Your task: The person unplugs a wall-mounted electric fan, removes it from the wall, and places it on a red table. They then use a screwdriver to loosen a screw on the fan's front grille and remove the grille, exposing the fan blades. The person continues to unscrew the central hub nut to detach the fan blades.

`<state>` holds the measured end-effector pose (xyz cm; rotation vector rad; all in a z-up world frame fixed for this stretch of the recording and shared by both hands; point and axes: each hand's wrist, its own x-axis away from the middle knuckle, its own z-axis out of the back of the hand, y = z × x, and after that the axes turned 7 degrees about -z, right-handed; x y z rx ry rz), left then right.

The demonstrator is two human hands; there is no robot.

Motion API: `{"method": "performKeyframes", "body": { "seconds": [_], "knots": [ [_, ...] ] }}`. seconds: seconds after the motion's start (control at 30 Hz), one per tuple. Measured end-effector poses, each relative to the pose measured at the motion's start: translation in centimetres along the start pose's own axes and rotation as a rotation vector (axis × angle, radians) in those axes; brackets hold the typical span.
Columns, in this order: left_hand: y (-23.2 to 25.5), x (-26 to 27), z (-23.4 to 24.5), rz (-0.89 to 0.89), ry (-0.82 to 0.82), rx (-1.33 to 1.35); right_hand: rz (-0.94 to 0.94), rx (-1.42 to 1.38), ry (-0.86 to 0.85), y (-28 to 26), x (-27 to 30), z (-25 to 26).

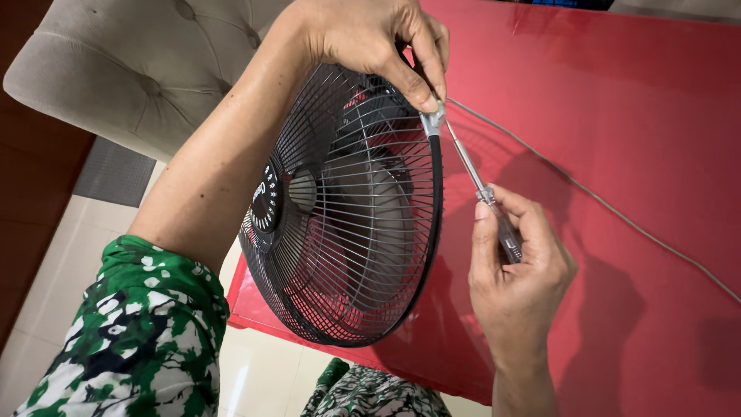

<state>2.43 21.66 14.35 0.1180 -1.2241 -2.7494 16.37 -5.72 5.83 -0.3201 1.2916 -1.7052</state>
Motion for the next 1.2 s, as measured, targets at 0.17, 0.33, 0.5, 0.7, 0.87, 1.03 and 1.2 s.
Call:
{"method": "performKeyframes", "body": {
  "seconds": [0.17, 0.33, 0.5, 0.7, 0.87, 1.03, 1.2],
  "knots": [
    [-0.1, -0.01, -0.01, 0.015, 0.002, 0.012, 0.031, -0.038, -0.009, 0.06, -0.07, -0.05],
    [-0.24, -0.11, -0.02, -0.01, 0.002, 0.029, 0.042, -0.013, -0.003, -0.04, -0.23, -0.11],
    [-0.41, -0.1, -0.05, 0.012, 0.0, 0.017, 0.045, -0.016, -0.006, -0.06, -0.33, -0.34],
    [-0.35, -0.2, -0.05, 0.005, -0.011, 0.02, 0.05, -0.026, -0.01, -0.05, -0.19, -0.45],
    [-0.24, -0.19, -0.02, 0.001, -0.017, 0.006, 0.041, -0.037, -0.004, 0.01, -0.12, -0.59],
    [-0.17, -0.14, -0.08, -0.004, -0.016, 0.016, 0.03, -0.041, -0.004, 0.07, -0.09, -0.49],
    [-0.32, -0.15, 0.0, -0.014, -0.014, -0.034, 0.056, -0.043, -0.004, 0.11, -0.17, -0.46]
  ]
}}
